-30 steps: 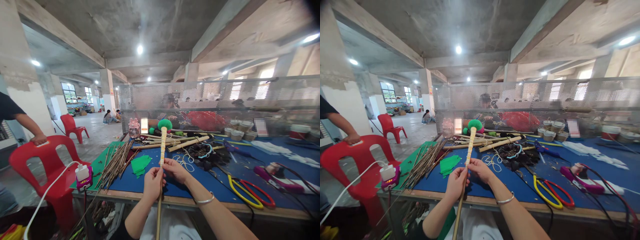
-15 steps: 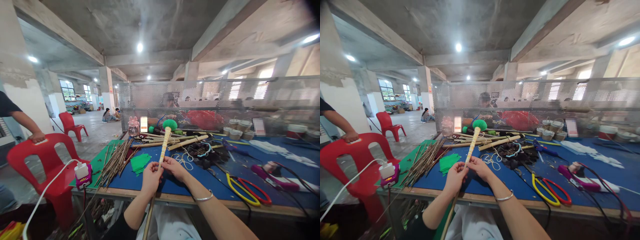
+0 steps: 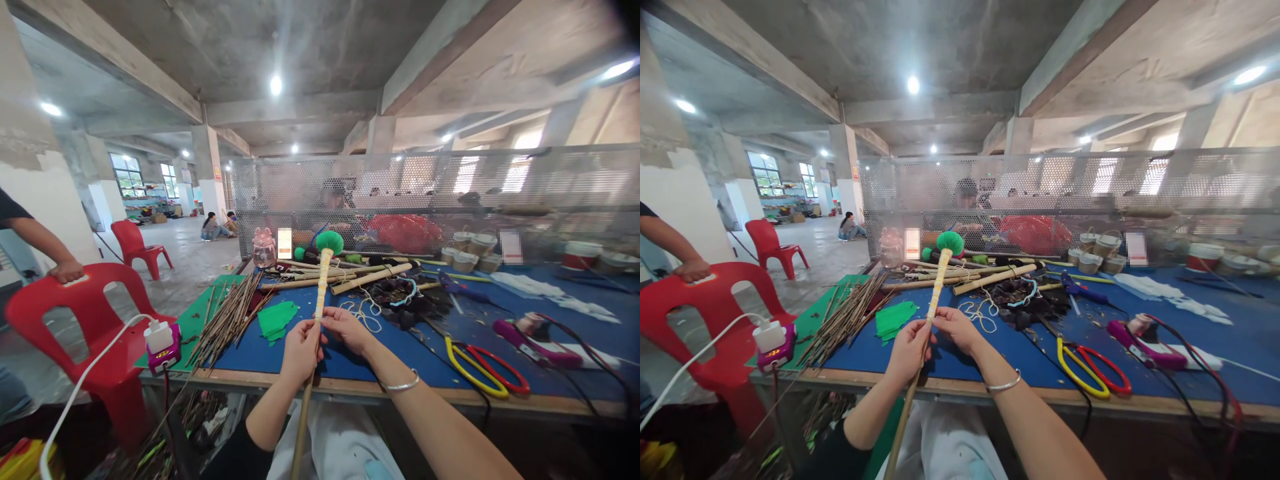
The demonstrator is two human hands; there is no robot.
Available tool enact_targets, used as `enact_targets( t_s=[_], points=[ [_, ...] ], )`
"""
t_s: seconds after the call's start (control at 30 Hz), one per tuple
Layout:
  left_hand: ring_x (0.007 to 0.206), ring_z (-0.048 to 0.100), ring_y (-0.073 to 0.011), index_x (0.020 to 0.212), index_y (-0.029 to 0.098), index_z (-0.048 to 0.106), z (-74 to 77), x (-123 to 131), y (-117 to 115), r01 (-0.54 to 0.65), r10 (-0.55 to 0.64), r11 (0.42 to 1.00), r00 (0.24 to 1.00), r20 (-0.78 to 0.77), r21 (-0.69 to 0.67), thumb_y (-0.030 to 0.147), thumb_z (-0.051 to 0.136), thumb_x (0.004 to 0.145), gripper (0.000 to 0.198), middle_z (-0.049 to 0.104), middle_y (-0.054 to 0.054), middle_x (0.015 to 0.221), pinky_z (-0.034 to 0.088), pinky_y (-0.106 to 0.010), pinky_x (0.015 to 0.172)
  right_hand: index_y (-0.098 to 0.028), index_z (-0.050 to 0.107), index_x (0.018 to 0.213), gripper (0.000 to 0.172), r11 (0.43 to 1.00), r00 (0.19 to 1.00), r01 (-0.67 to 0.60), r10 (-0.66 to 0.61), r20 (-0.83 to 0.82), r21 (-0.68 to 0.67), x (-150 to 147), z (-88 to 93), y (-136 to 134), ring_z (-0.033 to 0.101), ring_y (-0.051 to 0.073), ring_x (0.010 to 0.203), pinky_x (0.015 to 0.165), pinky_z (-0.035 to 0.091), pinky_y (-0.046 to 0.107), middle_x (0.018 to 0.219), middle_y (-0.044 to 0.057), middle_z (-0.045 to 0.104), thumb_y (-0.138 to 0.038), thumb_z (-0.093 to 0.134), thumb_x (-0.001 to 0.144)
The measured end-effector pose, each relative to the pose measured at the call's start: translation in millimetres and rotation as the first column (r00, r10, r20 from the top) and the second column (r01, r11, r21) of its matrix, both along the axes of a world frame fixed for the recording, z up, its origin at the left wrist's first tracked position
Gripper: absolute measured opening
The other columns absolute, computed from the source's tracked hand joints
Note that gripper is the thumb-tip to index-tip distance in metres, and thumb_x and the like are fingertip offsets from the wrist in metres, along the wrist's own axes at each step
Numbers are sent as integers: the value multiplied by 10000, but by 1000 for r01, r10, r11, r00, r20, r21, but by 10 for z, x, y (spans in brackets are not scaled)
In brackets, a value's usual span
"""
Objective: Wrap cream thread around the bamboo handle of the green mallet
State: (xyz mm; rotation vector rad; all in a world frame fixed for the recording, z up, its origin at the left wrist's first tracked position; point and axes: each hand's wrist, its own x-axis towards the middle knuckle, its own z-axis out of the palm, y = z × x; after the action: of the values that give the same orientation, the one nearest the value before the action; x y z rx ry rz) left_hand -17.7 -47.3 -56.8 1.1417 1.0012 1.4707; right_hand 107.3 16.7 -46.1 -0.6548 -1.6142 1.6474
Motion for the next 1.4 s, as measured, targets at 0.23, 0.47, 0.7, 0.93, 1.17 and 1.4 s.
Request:
enact_targets(
  t_s=[0.23,0.47,0.7,0.93,1.17,1.4],
  points=[
    [377,482,-57,825,122,554,63,-31,6,59,-49,992,994,93,-109,413,665,625,370,603,-16,587,346,-160,356,-106,573,826,350,1000,999,25,-25,-38,-7,-21,69,-55,323,24,389,378,151,185,568,-12,537,-360,706,626],
    [326,313,-14,663,142,503,133,-60,62,197,-112,929,957,268,-312,309,561,654,177,470,43,503,166,-137,308,-103,571,828,351,999,999,13,-15,43,41,-25,66,-60,222,7,351,360,119,189,480,-60,442,-379,688,647],
    [336,328,-17,672,151,492,114,-69,9,161,-100,968,950,296,-190,367,566,659,228,505,33,526,165,-136,313,-116,549,920,367,997,998,-70,70,0,11,-16,-29,16,196,2,335,340,77,191,519,-55,468,-350,676,668],
    [302,313,-20,673,170,462,105,-31,-17,113,-66,980,961,267,-163,436,600,645,301,512,41,475,171,-137,298,-111,574,886,341,998,1000,-23,22,9,62,-30,11,-35,179,12,339,345,68,198,453,-81,365,-381,655,693],
    [285,334,-25,712,182,465,72,-12,-40,37,8,985,965,263,-169,384,602,645,253,439,85,444,187,-135,290,-106,579,946,406,995,998,-42,37,55,86,-37,29,-38,211,3,358,357,85,187,552,-45,480,-382,677,665],
    [323,404,-44,737,176,451,80,7,-61,-17,49,992,964,261,-121,365,656,611,307,482,74,486,240,-142,291,-114,580,927,391,999,1000,-21,21,16,42,-16,8,-27,193,-1,351,353,72,189,534,-60,464,-360,696,646]
  ],
)
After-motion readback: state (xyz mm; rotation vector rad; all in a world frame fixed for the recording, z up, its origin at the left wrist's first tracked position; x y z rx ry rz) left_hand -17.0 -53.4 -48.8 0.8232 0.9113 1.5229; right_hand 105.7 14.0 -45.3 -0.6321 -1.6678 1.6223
